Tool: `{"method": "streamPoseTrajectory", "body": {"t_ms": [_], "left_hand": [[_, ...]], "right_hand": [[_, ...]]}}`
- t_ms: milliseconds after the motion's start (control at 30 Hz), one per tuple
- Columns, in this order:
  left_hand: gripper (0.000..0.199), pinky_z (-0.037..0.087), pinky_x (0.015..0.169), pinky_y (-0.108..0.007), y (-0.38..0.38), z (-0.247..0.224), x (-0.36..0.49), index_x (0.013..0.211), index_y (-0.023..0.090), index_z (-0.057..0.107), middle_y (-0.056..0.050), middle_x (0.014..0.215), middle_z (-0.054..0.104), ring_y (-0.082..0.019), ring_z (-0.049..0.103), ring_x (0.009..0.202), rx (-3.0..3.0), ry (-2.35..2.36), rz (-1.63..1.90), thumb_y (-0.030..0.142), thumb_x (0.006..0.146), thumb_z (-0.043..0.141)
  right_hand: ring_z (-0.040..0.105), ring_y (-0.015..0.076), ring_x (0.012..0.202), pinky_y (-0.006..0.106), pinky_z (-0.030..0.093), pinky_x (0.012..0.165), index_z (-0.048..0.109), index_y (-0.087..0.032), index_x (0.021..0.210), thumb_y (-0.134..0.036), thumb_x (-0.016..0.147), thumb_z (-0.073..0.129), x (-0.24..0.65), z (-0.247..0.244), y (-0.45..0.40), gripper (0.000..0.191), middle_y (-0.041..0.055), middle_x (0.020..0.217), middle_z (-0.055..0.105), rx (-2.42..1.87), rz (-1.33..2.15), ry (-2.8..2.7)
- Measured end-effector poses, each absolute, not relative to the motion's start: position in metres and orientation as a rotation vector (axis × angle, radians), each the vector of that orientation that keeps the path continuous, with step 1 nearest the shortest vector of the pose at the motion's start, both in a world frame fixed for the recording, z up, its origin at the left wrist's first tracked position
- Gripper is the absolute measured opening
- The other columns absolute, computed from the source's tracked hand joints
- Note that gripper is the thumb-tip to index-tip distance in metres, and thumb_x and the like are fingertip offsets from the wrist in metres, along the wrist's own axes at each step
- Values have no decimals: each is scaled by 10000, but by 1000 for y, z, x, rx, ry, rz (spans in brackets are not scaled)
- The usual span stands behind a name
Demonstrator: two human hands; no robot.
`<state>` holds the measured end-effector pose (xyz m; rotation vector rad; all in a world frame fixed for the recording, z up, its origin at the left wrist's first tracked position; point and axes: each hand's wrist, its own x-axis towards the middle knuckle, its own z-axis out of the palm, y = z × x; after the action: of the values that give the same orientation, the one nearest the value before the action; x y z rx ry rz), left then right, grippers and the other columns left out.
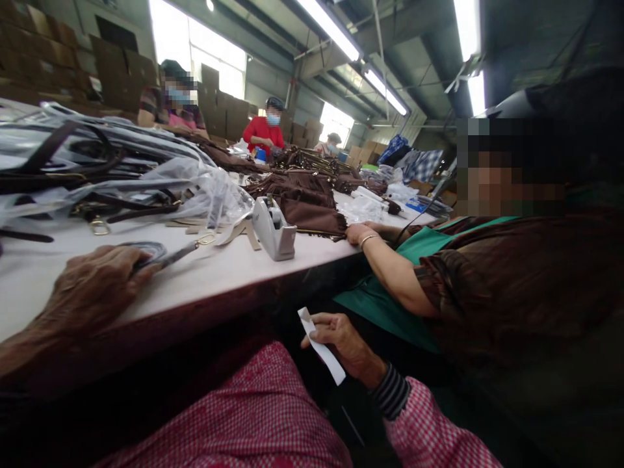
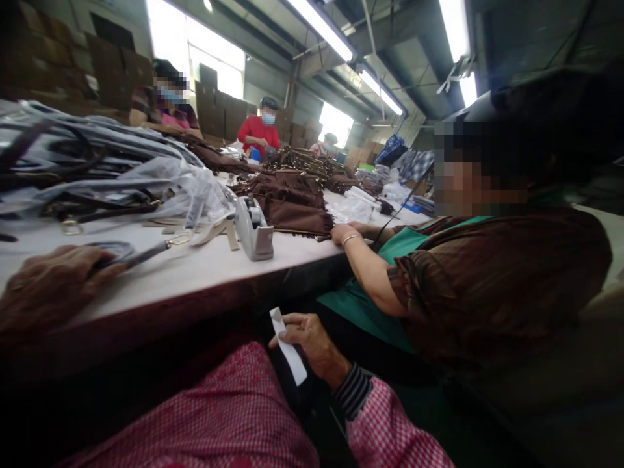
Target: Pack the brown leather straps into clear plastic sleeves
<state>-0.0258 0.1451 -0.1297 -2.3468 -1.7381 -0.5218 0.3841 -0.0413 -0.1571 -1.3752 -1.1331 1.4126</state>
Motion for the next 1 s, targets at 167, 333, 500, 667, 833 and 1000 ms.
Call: {"method": "streamPoseTrajectory", "body": {"t_ms": [167,333,500,667,833,1000], "left_hand": [[506,477,967,-467,139,-126,-23,1136,120,648,-208,1169,715,-371,630,1148,-2324,-1778,-531,444,982,290],[506,479,999,-469,139,-127,-22,1127,118,657,-196,1175,714,-339,626,1151,-2303,-1775,-564,437,969,297],[525,495,990,-487,139,-125,-22,1116,143,666,-188,1180,702,-353,637,1127,-2289,-1856,-563,487,955,304],[514,502,971,-494,137,-121,-21,1102,141,664,-197,1170,704,-374,648,1105,-2304,-1932,-639,490,909,338],[460,497,950,-466,132,-114,-19,1058,154,651,-202,1178,700,-366,658,1092,-2360,-2003,-845,489,912,370],[420,496,865,-411,138,-104,-28,1022,178,645,-173,1101,710,-337,672,1011,-2275,-2049,-1047,509,915,410]], "right_hand": [[450,74,435,212,283,419,777,-103,1050,-270,735,797,349,-132,-41,357,94,800,794,-1242,1516,-1019],[453,72,434,209,274,418,773,-111,1032,-254,749,794,344,-135,-37,318,83,790,794,-1194,1565,-999],[391,62,407,220,222,414,753,-123,920,-279,807,742,340,-142,-35,193,76,753,779,-1194,1572,-1005],[448,77,443,220,281,455,718,-138,845,-319,828,741,338,-153,-33,183,73,731,762,-1204,1537,-1025],[497,94,447,219,309,457,698,-149,840,-444,828,756,345,-166,-21,301,51,682,726,-1303,1462,-1155],[580,152,490,250,402,485,690,-198,801,-598,911,616,381,-199,-20,421,40,644,696,-1644,1063,-1598]]}}
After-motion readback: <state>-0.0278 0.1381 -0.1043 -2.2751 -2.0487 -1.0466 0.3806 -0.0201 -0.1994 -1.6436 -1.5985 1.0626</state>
